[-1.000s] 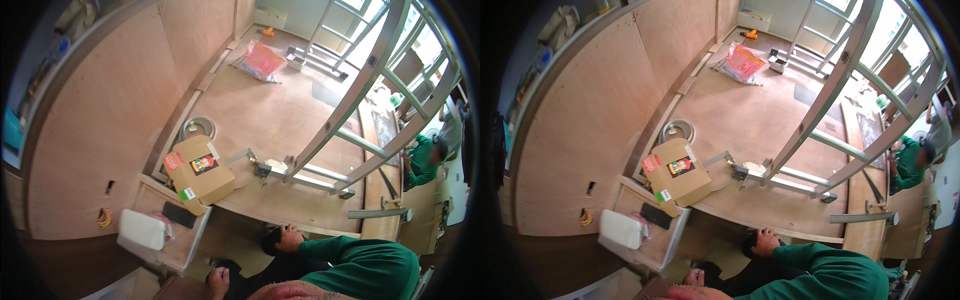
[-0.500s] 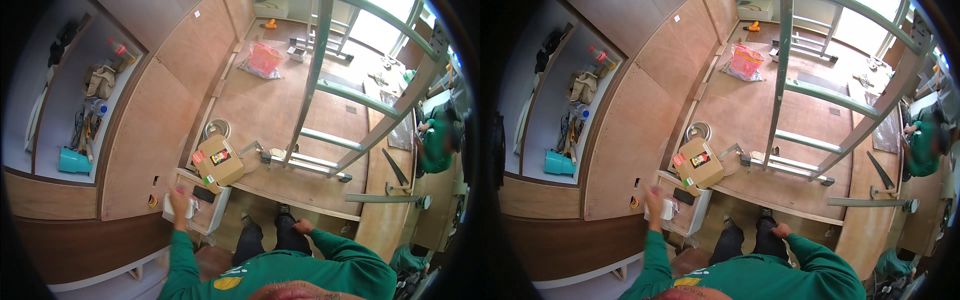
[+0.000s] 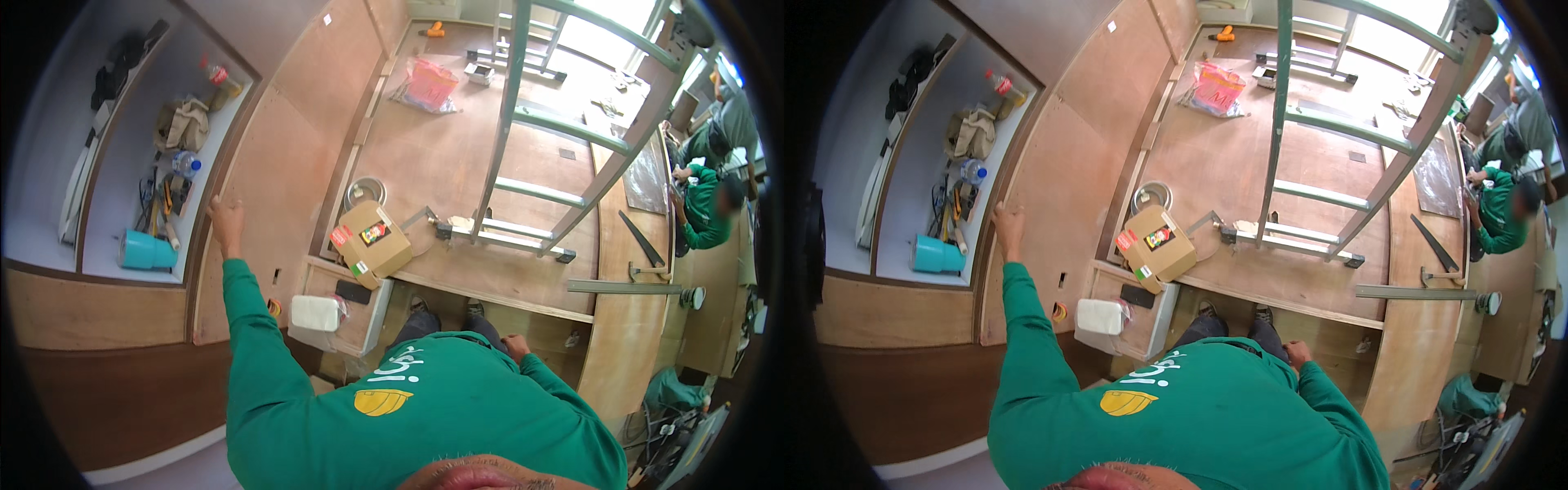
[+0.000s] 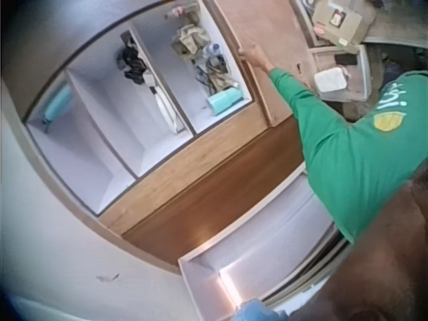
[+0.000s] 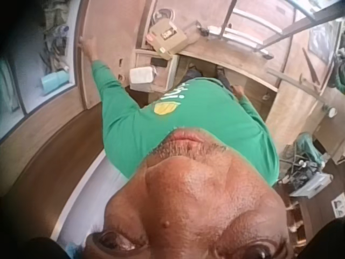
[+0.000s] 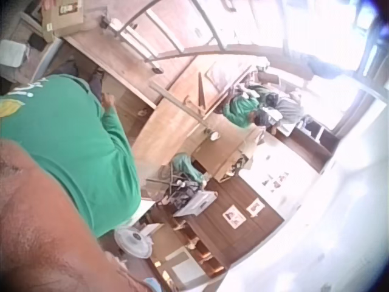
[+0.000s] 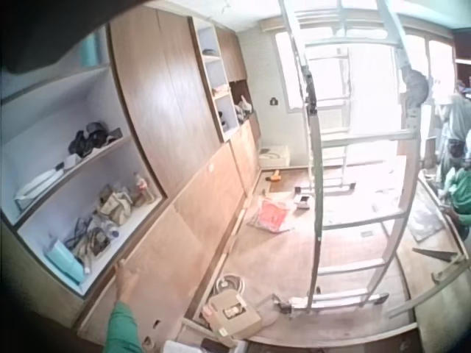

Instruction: The person measures a curved wooden cabinet structure using a tape measure and marks it with a pencil. They then use a hammer to drive a small wooden block into the cabinet frame.

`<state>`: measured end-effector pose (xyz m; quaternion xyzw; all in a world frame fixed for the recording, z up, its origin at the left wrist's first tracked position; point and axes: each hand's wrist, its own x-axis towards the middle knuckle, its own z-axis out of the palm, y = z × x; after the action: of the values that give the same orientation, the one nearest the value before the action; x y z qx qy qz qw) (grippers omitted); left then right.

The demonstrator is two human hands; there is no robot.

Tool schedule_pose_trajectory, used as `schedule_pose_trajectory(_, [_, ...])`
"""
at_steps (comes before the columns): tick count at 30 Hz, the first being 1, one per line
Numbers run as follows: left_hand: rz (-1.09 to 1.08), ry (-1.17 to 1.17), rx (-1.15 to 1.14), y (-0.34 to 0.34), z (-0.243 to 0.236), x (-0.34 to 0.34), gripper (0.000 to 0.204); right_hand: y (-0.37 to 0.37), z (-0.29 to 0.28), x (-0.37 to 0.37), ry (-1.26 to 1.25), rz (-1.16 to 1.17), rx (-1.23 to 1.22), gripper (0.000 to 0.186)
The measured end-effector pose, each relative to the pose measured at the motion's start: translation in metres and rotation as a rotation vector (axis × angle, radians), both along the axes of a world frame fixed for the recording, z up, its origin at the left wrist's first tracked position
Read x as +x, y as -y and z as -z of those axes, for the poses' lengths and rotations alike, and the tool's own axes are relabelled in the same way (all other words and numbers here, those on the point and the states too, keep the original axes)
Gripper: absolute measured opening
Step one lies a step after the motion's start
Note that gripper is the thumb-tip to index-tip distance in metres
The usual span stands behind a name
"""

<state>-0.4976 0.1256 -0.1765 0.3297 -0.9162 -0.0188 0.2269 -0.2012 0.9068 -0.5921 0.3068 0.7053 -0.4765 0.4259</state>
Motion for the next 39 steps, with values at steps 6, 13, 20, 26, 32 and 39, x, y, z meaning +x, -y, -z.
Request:
schedule_pose_trajectory(6, [0.119,-0.047,-0.011,-0.050,-0.019,0.002,0.061,0.034,-0.004,-0.013,-0.220,-0.058,0.112,0.037])
schedule_pose_trajectory(13, [0.116,-0.183,0.116,-0.060,0.013,-0.032,0.064,-0.081,0.084,0.030,-0.649,-0.689,0.312,0.036])
schedule_pose_trajectory(20, [0.030,-0.027,0.047,-0.022,-0.009,0.000,0.068,0.019,0.016,-0.030,-0.213,-0.015,0.084,0.038])
schedule_pose_trajectory(26, [0.197,-0.151,0.099,-0.060,-0.012,0.022,0.059,0.000,0.029,-0.040,-0.201,-0.033,0.097,0.040])
schedule_pose_trajectory(32, [0.437,0.080,0.643,-0.159,0.095,0.067,0.026,-0.028,0.013,-0.068,-0.186,-0.175,0.127,0.042])
schedule_pose_trajectory(39, [0.231,0.231,1.269,-0.310,0.145,0.155,0.025,0.046,-0.185,-0.188,-0.585,-0.234,-0.329,0.047])
